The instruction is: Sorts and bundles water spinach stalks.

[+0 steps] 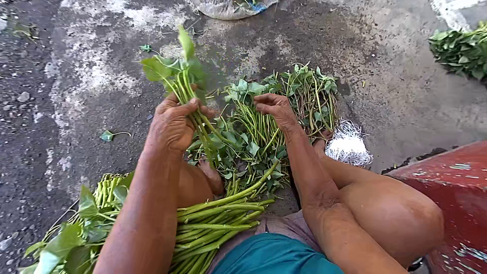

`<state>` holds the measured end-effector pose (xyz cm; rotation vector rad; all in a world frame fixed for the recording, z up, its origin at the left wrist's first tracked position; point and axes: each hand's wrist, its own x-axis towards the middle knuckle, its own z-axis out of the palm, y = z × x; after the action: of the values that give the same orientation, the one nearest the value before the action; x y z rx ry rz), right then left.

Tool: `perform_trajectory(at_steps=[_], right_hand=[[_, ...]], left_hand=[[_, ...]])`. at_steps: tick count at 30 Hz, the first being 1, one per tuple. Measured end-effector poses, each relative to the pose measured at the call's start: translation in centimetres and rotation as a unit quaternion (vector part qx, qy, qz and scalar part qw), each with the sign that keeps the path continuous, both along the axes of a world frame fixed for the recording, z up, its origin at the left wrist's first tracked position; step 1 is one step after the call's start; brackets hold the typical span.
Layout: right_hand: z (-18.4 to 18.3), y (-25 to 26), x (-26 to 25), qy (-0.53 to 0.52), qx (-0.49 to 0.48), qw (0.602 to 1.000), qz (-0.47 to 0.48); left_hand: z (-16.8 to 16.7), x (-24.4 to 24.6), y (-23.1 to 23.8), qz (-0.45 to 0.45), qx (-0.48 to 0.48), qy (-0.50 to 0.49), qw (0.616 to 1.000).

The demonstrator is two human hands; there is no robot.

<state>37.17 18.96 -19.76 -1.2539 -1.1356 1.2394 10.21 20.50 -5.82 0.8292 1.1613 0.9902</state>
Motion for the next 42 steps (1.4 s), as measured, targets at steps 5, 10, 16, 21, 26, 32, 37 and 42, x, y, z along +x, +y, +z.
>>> perform_trajectory(at_steps=[5,10,16,21,26,32,37,42], right_hand=[[-10.7,-3.3,5.6,-0.14,-0.373,0.892,-0.216],[-15.0,-5.2,3.0,-0.148,-0.456,0.865,-0.149],[-14.2,-4.0,2.6,-0.294,-0.447,0.842,-0.07],[-16.9,-4.2,2.6,-0.157,-0.393,0.892,-0.159],[-15.6,-3.8,2.4,-0.3,-0.382,0.874,-0.013],[-13.0,-4.1,1.7,-0.288,-0.3,0.881,-0.224],[-9.9,-1.9,1.9,-0.2,-0.214,0.916,-0.276],[-5.3,-0.1,-0.5,-0.189,0.005,0.971,-0.149]], left_hand=[[0.8,0.7,-0.1,0.019,0.009,0.012,1.0],[0.5,0.9,0.0,0.007,0.019,0.027,0.999],[0.6,1.2,-0.3,-0.013,0.016,0.024,0.999],[0.5,1.5,-0.2,-0.026,0.015,0.012,0.999],[0.4,1.6,-0.2,-0.025,0.002,0.001,1.0],[0.3,1.1,-0.2,-0.022,0.013,-0.009,1.0],[0.2,1.2,0.0,-0.008,0.021,-0.013,1.0],[0.0,1.3,0.3,0.064,0.02,-0.013,0.998]])
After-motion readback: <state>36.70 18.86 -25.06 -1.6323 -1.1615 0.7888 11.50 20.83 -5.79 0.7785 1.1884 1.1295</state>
